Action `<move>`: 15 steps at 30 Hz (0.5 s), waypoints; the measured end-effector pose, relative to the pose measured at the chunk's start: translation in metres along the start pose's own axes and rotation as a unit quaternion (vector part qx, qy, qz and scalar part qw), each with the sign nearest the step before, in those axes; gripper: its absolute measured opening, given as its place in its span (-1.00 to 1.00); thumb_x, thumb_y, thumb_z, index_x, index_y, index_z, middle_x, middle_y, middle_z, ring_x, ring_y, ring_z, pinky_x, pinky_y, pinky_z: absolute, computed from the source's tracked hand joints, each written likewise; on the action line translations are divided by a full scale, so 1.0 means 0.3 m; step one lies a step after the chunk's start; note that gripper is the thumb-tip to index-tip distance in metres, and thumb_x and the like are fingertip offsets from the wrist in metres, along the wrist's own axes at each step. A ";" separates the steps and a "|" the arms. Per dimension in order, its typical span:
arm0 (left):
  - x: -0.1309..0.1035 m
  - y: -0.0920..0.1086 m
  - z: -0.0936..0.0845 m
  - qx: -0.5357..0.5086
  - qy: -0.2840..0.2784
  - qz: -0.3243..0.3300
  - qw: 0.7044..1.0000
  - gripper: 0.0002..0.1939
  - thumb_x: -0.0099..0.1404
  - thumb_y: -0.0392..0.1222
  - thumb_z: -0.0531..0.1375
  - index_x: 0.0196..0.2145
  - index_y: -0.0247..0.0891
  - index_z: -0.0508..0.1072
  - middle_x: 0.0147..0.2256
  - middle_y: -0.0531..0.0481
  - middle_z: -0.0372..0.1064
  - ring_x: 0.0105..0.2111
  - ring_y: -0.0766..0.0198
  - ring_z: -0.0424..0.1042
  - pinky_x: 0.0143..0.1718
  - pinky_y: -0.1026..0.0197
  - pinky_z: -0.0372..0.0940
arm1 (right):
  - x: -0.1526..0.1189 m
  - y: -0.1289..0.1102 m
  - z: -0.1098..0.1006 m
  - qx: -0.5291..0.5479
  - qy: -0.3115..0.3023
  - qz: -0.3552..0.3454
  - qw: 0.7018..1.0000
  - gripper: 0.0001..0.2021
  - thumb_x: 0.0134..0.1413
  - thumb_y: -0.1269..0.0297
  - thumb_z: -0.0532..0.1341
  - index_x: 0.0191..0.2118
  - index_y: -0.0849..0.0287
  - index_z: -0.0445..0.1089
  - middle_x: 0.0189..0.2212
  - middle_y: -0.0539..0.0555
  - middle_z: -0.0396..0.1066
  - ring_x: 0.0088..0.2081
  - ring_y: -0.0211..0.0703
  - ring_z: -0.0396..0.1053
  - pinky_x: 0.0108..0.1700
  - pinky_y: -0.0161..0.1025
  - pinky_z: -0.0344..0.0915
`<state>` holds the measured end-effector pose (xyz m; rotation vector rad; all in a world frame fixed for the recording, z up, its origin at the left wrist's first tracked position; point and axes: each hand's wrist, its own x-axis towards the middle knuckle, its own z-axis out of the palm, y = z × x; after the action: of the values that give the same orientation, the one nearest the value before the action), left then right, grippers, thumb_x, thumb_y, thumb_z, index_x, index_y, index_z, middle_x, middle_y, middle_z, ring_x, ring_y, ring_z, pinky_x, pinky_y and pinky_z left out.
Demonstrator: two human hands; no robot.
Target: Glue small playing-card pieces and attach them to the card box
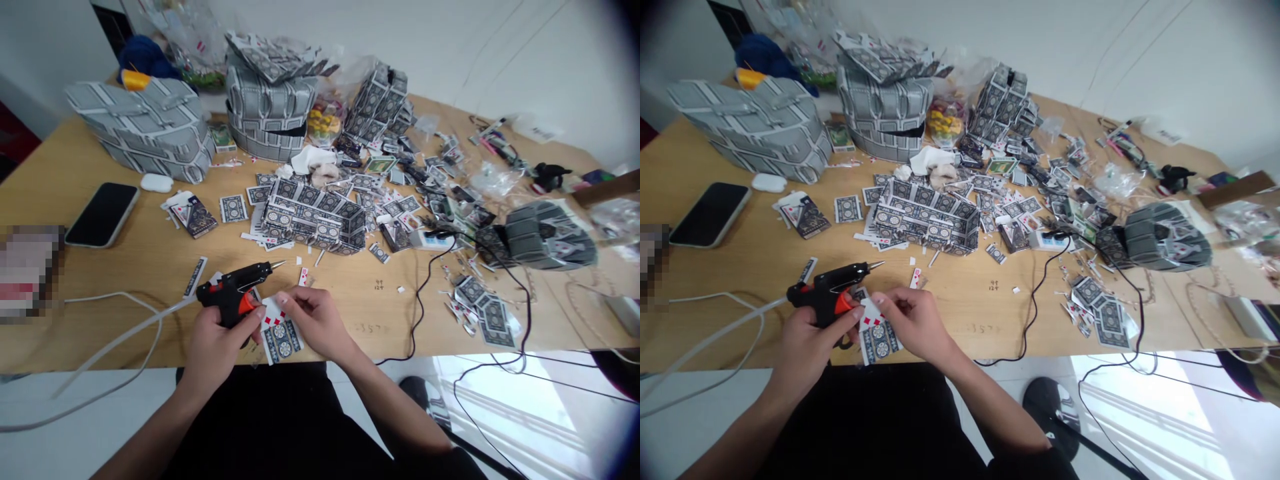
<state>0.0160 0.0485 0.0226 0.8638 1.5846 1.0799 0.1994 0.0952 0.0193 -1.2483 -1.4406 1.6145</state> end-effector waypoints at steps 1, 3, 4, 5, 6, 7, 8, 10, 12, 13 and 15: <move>0.001 -0.002 0.000 0.003 -0.001 0.001 1.000 -0.72 0.15 0.03 0.46 -0.53 -0.22 0.63 -0.58 -0.04 0.56 -0.55 0.14 0.55 -0.42 0.21 0.47 | 0.001 0.000 0.002 0.015 -0.006 0.008 1.000 -0.47 0.20 -0.27 0.42 -0.39 0.17 0.52 -0.51 -0.02 0.41 -0.48 -0.25 0.25 -0.40 -0.25 0.20; 0.003 -0.008 -0.002 0.010 -0.001 0.002 1.000 -0.69 0.16 0.05 0.46 -0.55 -0.22 0.62 -0.57 -0.05 0.57 -0.53 0.14 0.56 -0.41 0.21 0.46 | 0.002 0.000 0.005 0.041 -0.012 0.023 0.999 -0.54 0.13 -0.20 0.51 -0.26 0.17 0.59 -0.42 0.02 0.54 -0.41 -0.21 0.38 -0.33 -0.23 0.31; 0.004 -0.012 -0.004 0.014 0.001 0.000 1.000 -0.68 0.17 0.07 0.46 -0.54 -0.22 0.62 -0.57 -0.05 0.57 -0.52 0.13 0.57 -0.40 0.21 0.46 | 0.000 0.001 0.004 0.051 -0.013 0.030 0.998 -0.55 0.11 -0.16 0.53 -0.22 0.17 0.60 -0.39 0.04 0.57 -0.38 -0.20 0.43 -0.30 -0.23 0.35; 0.005 -0.017 -0.006 0.017 0.005 -0.004 1.000 -0.66 0.17 0.09 0.47 -0.53 -0.22 0.63 -0.56 -0.05 0.57 -0.51 0.13 0.57 -0.41 0.22 0.45 | -0.002 0.002 0.002 0.060 -0.015 0.037 0.997 -0.56 0.10 -0.13 0.54 -0.17 0.16 0.60 -0.35 0.05 0.59 -0.35 -0.19 0.47 -0.27 -0.23 0.38; 0.006 -0.022 -0.009 0.020 0.011 -0.009 1.000 -0.65 0.18 0.11 0.47 -0.50 -0.22 0.64 -0.55 -0.05 0.58 -0.50 0.12 0.57 -0.42 0.22 0.43 | -0.006 0.003 -0.002 0.067 -0.020 0.043 0.997 -0.56 0.10 -0.10 0.55 -0.13 0.16 0.58 -0.30 0.05 0.60 -0.31 -0.18 0.50 -0.24 -0.23 0.41; 0.007 -0.028 -0.011 0.024 0.020 -0.012 0.999 -0.64 0.18 0.14 0.47 -0.47 -0.22 0.66 -0.54 -0.05 0.58 -0.49 0.12 0.58 -0.42 0.22 0.43 | -0.011 0.005 -0.006 0.072 -0.028 0.049 0.996 -0.55 0.08 -0.07 0.57 -0.10 0.15 0.57 -0.25 0.06 0.61 -0.27 -0.17 0.52 -0.21 -0.22 0.44; 0.008 -0.034 -0.012 0.027 0.028 -0.013 0.999 -0.63 0.19 0.16 0.47 -0.46 -0.22 0.67 -0.53 -0.05 0.59 -0.46 0.11 0.59 -0.40 0.22 0.43 | -0.016 0.008 -0.011 0.074 -0.040 0.058 0.995 -0.54 0.05 -0.04 0.60 -0.09 0.15 0.55 -0.21 0.06 0.60 -0.24 -0.17 0.53 -0.19 -0.23 0.47; 0.011 -0.045 -0.014 0.028 0.044 -0.012 0.999 -0.62 0.19 0.17 0.47 -0.44 -0.22 0.67 -0.48 -0.07 0.63 -0.39 0.08 0.63 -0.33 0.21 0.47 | -0.026 0.014 -0.016 0.087 -0.064 0.085 0.991 -0.50 -0.02 0.00 0.64 -0.10 0.15 0.51 -0.21 0.04 0.58 -0.25 -0.17 0.54 -0.22 -0.22 0.52; 0.012 -0.051 -0.012 0.028 0.051 -0.011 0.998 -0.63 0.19 0.16 0.48 -0.44 -0.23 0.66 -0.42 -0.09 0.66 -0.32 0.07 0.65 -0.26 0.21 0.49 | -0.032 0.021 -0.016 0.109 -0.071 0.115 0.985 -0.47 -0.09 0.00 0.66 -0.15 0.14 0.46 -0.27 0.01 0.56 -0.32 -0.16 0.52 -0.36 -0.24 0.55; 0.013 -0.052 -0.011 0.029 0.053 -0.013 0.998 -0.63 0.19 0.16 0.48 -0.43 -0.23 0.66 -0.41 -0.09 0.67 -0.32 0.07 0.65 -0.25 0.20 0.49 | -0.033 0.024 -0.014 0.120 -0.063 0.122 0.983 -0.45 -0.11 -0.01 0.67 -0.16 0.13 0.44 -0.31 -0.01 0.54 -0.36 -0.16 0.51 -0.43 -0.25 0.54; 0.013 -0.051 -0.009 0.031 0.060 -0.017 0.998 -0.63 0.18 0.15 0.48 -0.40 -0.23 0.67 -0.44 -0.07 0.65 -0.36 0.09 0.64 -0.28 0.20 0.48 | -0.030 0.025 -0.007 0.136 -0.029 0.111 0.984 -0.45 -0.10 -0.03 0.65 -0.14 0.13 0.44 -0.36 -0.03 0.52 -0.41 -0.18 0.48 -0.51 -0.28 0.51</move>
<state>0.0120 0.0462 0.0073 0.8235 1.7336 1.0813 0.2055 0.0865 0.0140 -1.2429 -1.0985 1.9365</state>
